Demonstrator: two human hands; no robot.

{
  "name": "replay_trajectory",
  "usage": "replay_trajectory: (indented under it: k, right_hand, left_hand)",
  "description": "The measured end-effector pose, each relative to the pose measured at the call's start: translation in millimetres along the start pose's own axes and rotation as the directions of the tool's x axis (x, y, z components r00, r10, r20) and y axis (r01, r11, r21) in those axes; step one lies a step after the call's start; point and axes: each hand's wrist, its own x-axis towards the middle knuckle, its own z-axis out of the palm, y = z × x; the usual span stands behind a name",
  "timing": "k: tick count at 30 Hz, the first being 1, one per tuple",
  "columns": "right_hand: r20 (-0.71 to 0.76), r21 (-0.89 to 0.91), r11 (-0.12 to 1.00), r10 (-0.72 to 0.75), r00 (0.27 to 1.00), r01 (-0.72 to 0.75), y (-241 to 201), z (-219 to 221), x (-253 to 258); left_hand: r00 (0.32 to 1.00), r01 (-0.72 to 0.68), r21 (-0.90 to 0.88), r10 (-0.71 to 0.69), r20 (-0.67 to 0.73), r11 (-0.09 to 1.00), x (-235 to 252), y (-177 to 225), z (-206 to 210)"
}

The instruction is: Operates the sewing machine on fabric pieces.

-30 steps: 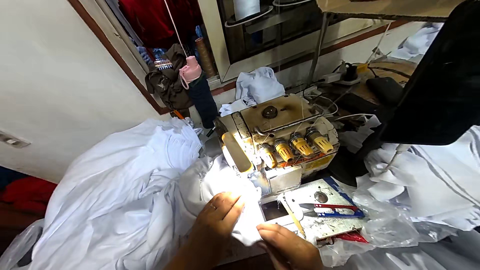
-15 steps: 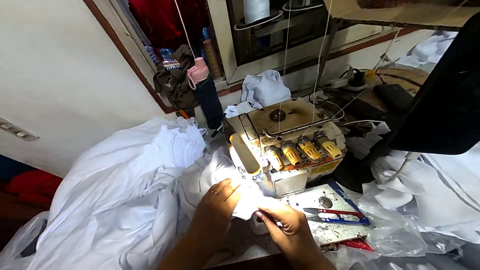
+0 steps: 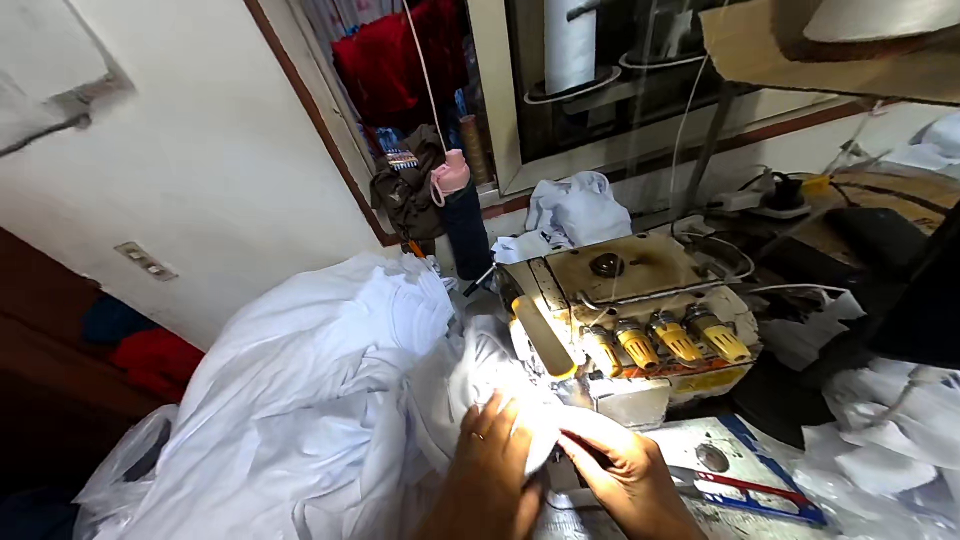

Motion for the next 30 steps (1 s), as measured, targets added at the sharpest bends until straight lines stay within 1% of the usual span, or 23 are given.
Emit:
replay_trajectory:
  k: [2, 4, 5, 6, 7, 8, 9, 10, 12, 13, 15, 17, 19, 20, 21, 22, 23, 24, 25, 26, 27, 28, 30]
  right_hand:
    - [0.000, 0.013, 1.000, 0.004, 1.000, -0.004, -1, -1, 1]
    - [0.002, 0.023, 1.000, 0.012, 1.000, -0.012, -2, -1, 1]
    - [-0.005, 0.020, 1.000, 0.013, 1.000, -0.013, -2, -1, 0]
    - [-0.012, 0.011, 1.000, 0.015, 1.000, -0.015, -3, -1, -1]
    - [-0.017, 0.003, 1.000, 0.020, 1.000, -0.020, -3, 0, -2]
    - [-0.020, -0.004, 1.000, 0.025, 0.999, -0.025, -3, 0, -2]
    - [-0.024, -0.008, 0.999, 0.030, 0.999, -0.031, -4, 0, -2]
    - [-0.026, -0.009, 0.999, 0.039, 0.999, -0.039, -5, 1, -3]
    - [-0.039, -0.004, 0.998, 0.062, 0.997, -0.062, -6, 3, -2]
    - [-0.048, 0.004, 0.997, 0.072, 0.996, -0.072, -5, 4, -4]
    - [-0.060, 0.022, 0.996, 0.083, 0.995, -0.082, -3, 6, -5]
    - [-0.064, 0.038, 0.995, 0.095, 0.993, -0.093, -2, 5, -5]
    - [-0.044, 0.049, 0.993, 0.108, 0.993, -0.106, -2, 3, -4]
    - [-0.026, 0.053, 0.993, 0.111, 0.994, -0.109, -1, 1, -3]
    - [-0.003, 0.054, 0.992, 0.114, 0.993, -0.113, 0, -2, -1]
    - [0.010, 0.050, 0.991, 0.120, 0.993, -0.120, 0, -3, 1]
    - [0.019, 0.046, 0.990, 0.129, 0.991, -0.130, 0, -4, 2]
    - [0.030, 0.039, 0.989, 0.142, 0.989, -0.143, -1, -5, 1]
    - [0.046, 0.028, 0.988, 0.152, 0.987, -0.153, -2, -7, 1]
    - [0.065, 0.018, 0.988, 0.151, 0.986, -0.153, -2, -9, 2]
    - [0.076, 0.004, 0.990, 0.139, 0.987, -0.139, -2, -10, 4]
    - [0.076, -0.012, 0.992, 0.125, 0.989, -0.125, -3, -10, 6]
    - [0.073, -0.039, 0.993, 0.116, 0.991, -0.114, -4, -8, 6]
  left_hand:
    - [0.999, 0.000, -0.072, 0.002, 0.032, 0.997, -1, 0, -11]
    - [0.999, 0.042, -0.154, -0.041, 0.010, 0.987, 8, -11, -38]
    - [0.998, 0.051, -0.140, -0.055, -0.027, 0.989, 16, -22, -51]
    - [0.996, 0.049, -0.083, -0.055, -0.070, 0.995, 25, -36, -61]
    - [0.995, 0.025, -0.017, -0.026, -0.098, 1.000, 33, -52, -69]
    - [0.995, -0.016, 0.037, 0.019, -0.095, 0.999, 41, -67, -74]
    - [0.996, -0.066, 0.066, 0.070, -0.054, 0.996, 48, -82, -77]
    - [0.993, -0.122, 0.074, 0.121, 0.019, 0.990, 54, -95, -77]
    - [0.962, -0.233, 0.102, 0.213, 0.173, 0.967, 63, -115, -76]
    - [0.942, -0.280, 0.118, 0.249, 0.226, 0.953, 67, -123, -75]
    - [0.921, -0.330, 0.146, 0.285, 0.264, 0.933, 73, -136, -80]
    - [0.923, -0.336, 0.167, 0.288, 0.256, 0.927, 76, -144, -95]
    - [0.927, -0.283, 0.054, 0.259, 0.273, 0.957, 66, -129, -122]
    - [0.916, -0.255, -0.051, 0.258, 0.308, 0.966, 56, -105, -141]
    - [0.884, -0.230, -0.178, 0.282, 0.372, 0.957, 44, -73, -163]
    - [0.821, -0.178, -0.321, 0.320, 0.473, 0.930, 33, -42, -185]
    - [0.747, -0.110, -0.397, 0.339, 0.572, 0.911, 26, -24, -201]
    - [0.707, -0.079, -0.377, 0.319, 0.632, 0.923, 19, -24, -208]
    - [0.732, -0.091, -0.270, 0.248, 0.634, 0.958, 12, -40, -206]
    - [0.796, -0.113, -0.108, 0.155, 0.586, 0.988, 6, -63, -200]
    - [0.861, -0.147, 0.047, 0.104, 0.499, 0.988, 0, -85, -194]
    - [0.909, -0.163, 0.145, 0.091, 0.407, 0.976, -4, -102, -189]
    - [0.952, -0.171, 0.218, 0.104, 0.287, 0.961, -13, -110, -188]
